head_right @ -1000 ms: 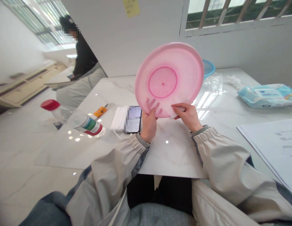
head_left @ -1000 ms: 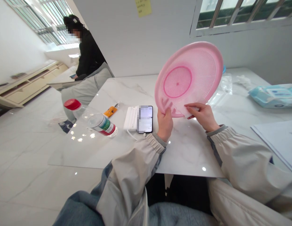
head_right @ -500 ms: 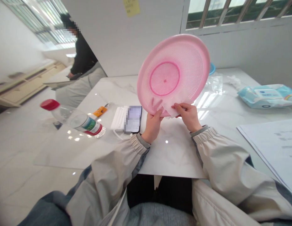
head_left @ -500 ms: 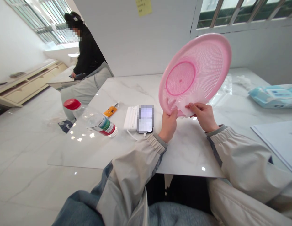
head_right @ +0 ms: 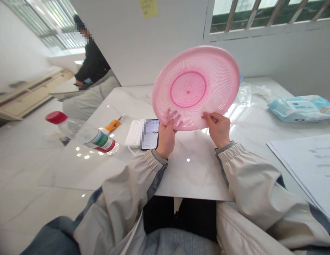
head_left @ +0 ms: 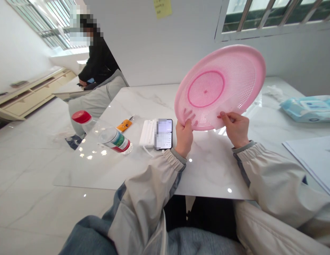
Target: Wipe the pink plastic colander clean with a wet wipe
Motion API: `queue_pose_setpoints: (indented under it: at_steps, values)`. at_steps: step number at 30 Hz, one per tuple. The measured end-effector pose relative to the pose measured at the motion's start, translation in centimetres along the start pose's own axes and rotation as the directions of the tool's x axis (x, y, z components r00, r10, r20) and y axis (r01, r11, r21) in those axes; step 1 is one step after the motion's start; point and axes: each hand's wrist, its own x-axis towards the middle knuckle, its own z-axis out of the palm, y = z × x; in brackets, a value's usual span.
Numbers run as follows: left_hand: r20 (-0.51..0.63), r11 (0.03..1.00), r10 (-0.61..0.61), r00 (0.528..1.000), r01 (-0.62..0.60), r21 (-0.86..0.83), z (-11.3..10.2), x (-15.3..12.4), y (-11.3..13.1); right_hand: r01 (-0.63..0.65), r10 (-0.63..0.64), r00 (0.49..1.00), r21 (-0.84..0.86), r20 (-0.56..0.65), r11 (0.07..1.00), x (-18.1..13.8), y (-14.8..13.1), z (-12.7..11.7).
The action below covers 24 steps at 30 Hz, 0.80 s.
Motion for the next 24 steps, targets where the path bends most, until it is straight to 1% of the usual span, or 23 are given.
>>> queue_pose_setpoints:
  at_steps: [3,7,12,16,19,24]
  values:
    - [0.014,0.998,-0.054,0.998,0.054,-0.020,0.34,-0.57,-0.18,0.000,-0.001,0.999,-0.015,-0.036,1.000,0.21,-0.02,-0.11]
    - [0.025,0.994,-0.101,0.995,0.102,-0.039,0.35,-0.77,-0.27,-0.022,0.020,0.999,-0.043,-0.041,0.999,0.28,-0.22,-0.29]
    - [0.035,0.994,-0.107,0.994,0.108,-0.022,0.22,-0.88,-0.46,-0.054,0.052,0.998,-0.065,-0.032,0.996,0.28,-0.32,-0.29]
    - [0.030,0.994,-0.109,0.994,0.110,-0.015,0.17,-0.89,-0.62,-0.091,0.091,0.996,-0.031,0.004,0.995,0.26,-0.08,-0.22]
    - [0.017,0.994,-0.109,0.994,0.109,-0.020,0.24,-0.86,-0.66,-0.096,0.096,0.995,0.002,0.029,0.995,0.09,0.01,-0.10]
    - [0.013,0.985,-0.147,0.989,0.147,-0.088,0.55,-1.05,-0.63,-0.091,0.088,0.995,0.054,0.056,0.994,-0.19,0.04,0.27]
